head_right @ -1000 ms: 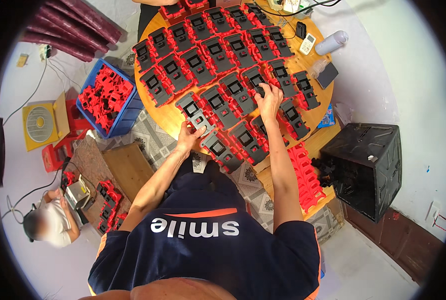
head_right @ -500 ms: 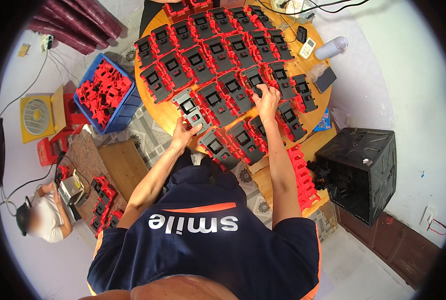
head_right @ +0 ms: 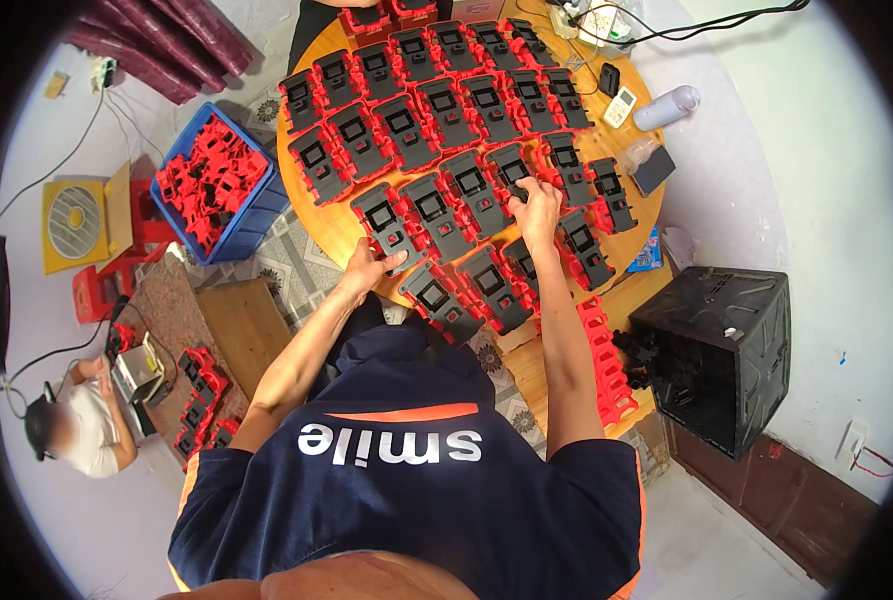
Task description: Assembling plastic chassis components into red toy car body frames.
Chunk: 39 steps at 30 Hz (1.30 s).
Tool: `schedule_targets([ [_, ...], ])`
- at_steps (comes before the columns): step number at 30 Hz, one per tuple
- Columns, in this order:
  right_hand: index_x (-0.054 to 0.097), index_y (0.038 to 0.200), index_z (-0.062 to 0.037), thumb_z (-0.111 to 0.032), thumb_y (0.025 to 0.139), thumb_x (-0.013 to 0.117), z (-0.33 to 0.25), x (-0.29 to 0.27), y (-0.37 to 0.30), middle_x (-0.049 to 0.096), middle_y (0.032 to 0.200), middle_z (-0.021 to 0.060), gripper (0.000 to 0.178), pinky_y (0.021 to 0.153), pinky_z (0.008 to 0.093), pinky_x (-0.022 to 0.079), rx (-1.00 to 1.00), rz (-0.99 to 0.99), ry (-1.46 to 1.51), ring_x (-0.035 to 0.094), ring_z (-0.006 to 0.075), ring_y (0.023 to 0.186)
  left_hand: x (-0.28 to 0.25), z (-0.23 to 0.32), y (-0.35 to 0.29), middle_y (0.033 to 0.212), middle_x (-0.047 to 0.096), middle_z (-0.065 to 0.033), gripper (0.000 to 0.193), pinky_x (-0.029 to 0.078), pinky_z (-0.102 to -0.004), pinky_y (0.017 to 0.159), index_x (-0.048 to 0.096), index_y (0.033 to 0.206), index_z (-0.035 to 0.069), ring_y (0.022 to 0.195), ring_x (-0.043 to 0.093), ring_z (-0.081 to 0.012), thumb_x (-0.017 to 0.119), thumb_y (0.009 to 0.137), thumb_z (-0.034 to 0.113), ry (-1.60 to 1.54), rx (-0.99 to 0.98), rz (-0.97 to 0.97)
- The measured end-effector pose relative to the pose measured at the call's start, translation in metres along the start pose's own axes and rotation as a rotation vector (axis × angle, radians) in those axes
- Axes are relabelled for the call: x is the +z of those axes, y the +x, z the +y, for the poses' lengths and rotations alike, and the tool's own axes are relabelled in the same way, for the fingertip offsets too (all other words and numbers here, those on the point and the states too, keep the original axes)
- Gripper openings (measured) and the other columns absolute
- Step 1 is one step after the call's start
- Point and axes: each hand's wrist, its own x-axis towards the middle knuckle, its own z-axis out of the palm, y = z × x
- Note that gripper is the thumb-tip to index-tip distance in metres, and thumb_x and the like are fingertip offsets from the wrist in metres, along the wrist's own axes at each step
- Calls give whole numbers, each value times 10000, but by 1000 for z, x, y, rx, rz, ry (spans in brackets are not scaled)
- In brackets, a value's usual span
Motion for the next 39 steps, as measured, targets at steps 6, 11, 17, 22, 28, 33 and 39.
schedule_targets([
  [6, 680, 1047, -91, -79, 706, 735, -15, -12, -5, 638, 999, 141, 345, 940, 450, 442, -62, 67, 49, 515, 363, 1061, -5, -13, -12, 1146, 635, -232, 801, 477, -387, 934, 400, 1230, -37, 1059, 631, -297, 839, 737, 416, -65, 46, 22],
  [11, 679, 1041, -91, -73, 719, 724, -39, -40, -5, 635, 1006, 125, 325, 935, 442, 445, -105, 109, 45, 515, 351, 1066, -8, 0, -29, 1085, 665, -203, 762, 496, -359, 890, 393, 1227, -36, 1018, 648, -275, 833, 761, 376, -119, 102, 49],
  [17, 676, 1038, -101, -112, 723, 722, -53, -69, 33, 638, 1002, 143, 319, 901, 458, 444, -144, 132, 126, 541, 370, 1026, -29, 86, -53, 1101, 660, -184, 767, 556, -337, 783, 381, 1271, -55, 961, 663, -219, 850, 757, 266, -285, 186, 13],
  [22, 695, 1000, -90, -150, 679, 744, -81, -60, 116, 690, 883, 171, 330, 793, 455, 502, -77, 91, 94, 646, 382, 823, -73, 144, 17, 1126, 652, -153, 697, 573, -328, 766, 456, 1251, -44, 976, 655, -209, 856, 745, 221, -244, 341, -3],
  [28, 699, 1020, -92, -209, 704, 778, -84, -30, 187, 711, 958, 165, 346, 833, 424, 523, 60, -38, 16, 674, 345, 935, -112, 195, 94, 1124, 652, -132, 709, 564, -333, 776, 516, 1260, -33, 977, 649, -223, 864, 726, 278, -172, 132, -195],
  [33, 647, 1133, -116, -308, 753, 752, -89, -23, 203, 701, 1023, 180, 439, 970, 469, 421, 46, -147, -77, 638, 354, 1032, -124, 199, 120, 1214, 603, -140, 747, 567, -306, 761, 511, 1276, -32, 960, 639, -207, 833, 749, 388, -115, 33, -220],
  [39, 528, 1324, -184, -400, 866, 582, -108, -39, 197, 653, 1204, 141, 509, 994, 572, 347, 28, -298, -523, 578, 360, 1155, -117, 203, 106, 1294, 536, -170, 895, 562, -335, 827, 425, 1347, -37, 989, 614, -236, 779, 753, 531, -3, 17, -109],
])
